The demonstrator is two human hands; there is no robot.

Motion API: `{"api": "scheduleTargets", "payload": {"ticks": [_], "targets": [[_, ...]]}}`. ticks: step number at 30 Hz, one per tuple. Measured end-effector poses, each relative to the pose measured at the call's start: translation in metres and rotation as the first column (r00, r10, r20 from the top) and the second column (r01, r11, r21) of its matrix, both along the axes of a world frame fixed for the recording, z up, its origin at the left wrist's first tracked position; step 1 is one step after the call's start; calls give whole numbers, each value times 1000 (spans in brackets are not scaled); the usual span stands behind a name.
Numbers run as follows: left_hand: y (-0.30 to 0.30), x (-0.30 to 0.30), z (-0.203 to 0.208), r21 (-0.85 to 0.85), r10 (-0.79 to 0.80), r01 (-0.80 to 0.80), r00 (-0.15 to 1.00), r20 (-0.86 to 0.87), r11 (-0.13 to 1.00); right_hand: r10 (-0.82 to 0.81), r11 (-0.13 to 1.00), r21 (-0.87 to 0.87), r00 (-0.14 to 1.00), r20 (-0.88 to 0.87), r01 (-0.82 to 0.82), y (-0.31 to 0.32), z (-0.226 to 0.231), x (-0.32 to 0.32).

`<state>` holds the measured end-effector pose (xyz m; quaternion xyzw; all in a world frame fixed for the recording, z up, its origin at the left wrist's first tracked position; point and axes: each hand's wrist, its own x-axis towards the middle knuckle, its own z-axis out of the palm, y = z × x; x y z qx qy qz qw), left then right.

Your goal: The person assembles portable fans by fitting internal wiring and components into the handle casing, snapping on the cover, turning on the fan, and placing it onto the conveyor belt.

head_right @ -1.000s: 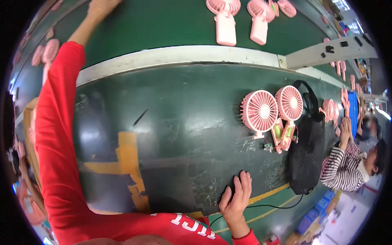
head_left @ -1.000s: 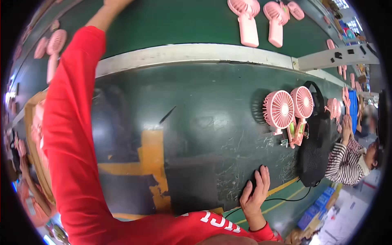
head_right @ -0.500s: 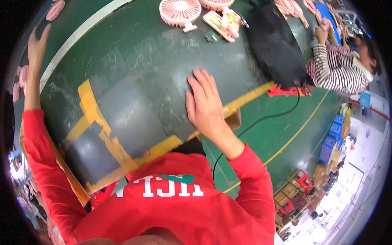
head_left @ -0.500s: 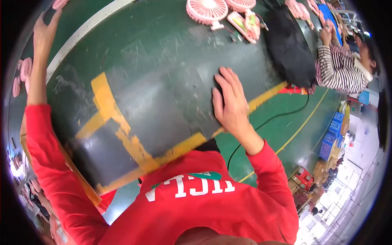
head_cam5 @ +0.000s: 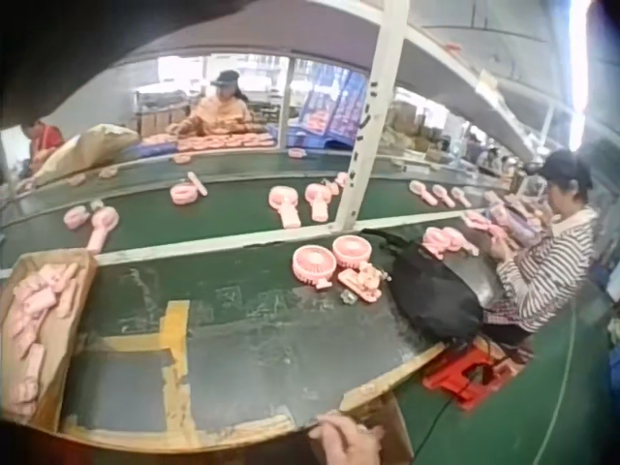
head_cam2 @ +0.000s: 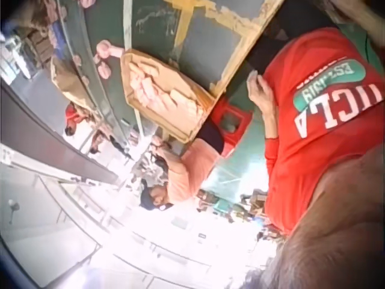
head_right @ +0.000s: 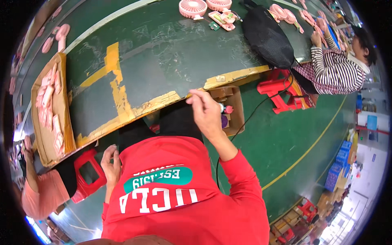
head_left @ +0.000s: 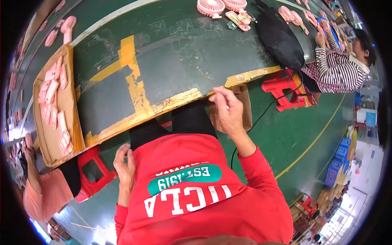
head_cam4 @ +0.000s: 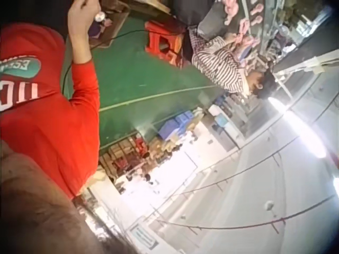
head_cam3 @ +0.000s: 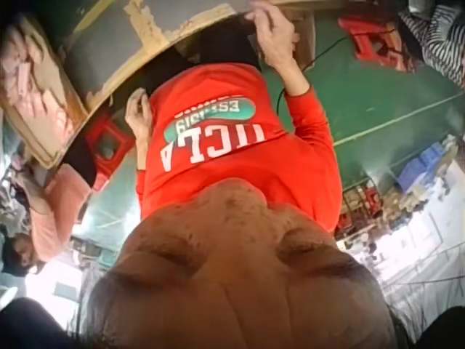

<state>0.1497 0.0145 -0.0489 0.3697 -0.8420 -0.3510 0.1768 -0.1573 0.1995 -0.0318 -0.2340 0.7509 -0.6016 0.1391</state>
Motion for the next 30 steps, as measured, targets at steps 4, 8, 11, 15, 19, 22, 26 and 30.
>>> {"api": "scheduleTargets", "payload": {"ticks": [4,8,11,15,19,22,26,30], "targets": [[-6,101,-135,672,351,-466,883,313,576,-94,954,297,984,150,46,42,-91,0],[-11,110,-204,767,408,-357,903,136,534,293,912,343,941,-169,-223,16,-83,23],[-5,156,-240,839,422,-239,906,12,489,835,550,645,357,-418,-530,-7,-110,26],[-36,20,-127,318,310,-304,950,36,898,308,809,536,951,-38,-241,-5,-233,-118],[-16,-52,-83,-32,-143,154,963,229,988,923,248,804,384,-26,-540,-55,-80,31],[-22,-82,-98,-3,-779,781,623,71,624,947,313,705,269,-177,-636,-49,-104,8],[-76,-96,-123,140,-528,510,801,283,849,751,578,537,658,-56,-614,-63,-151,-46],[-63,-87,-143,119,-614,623,689,384,773,1000,-18,770,-29,0,-637,-72,-121,31]]}}
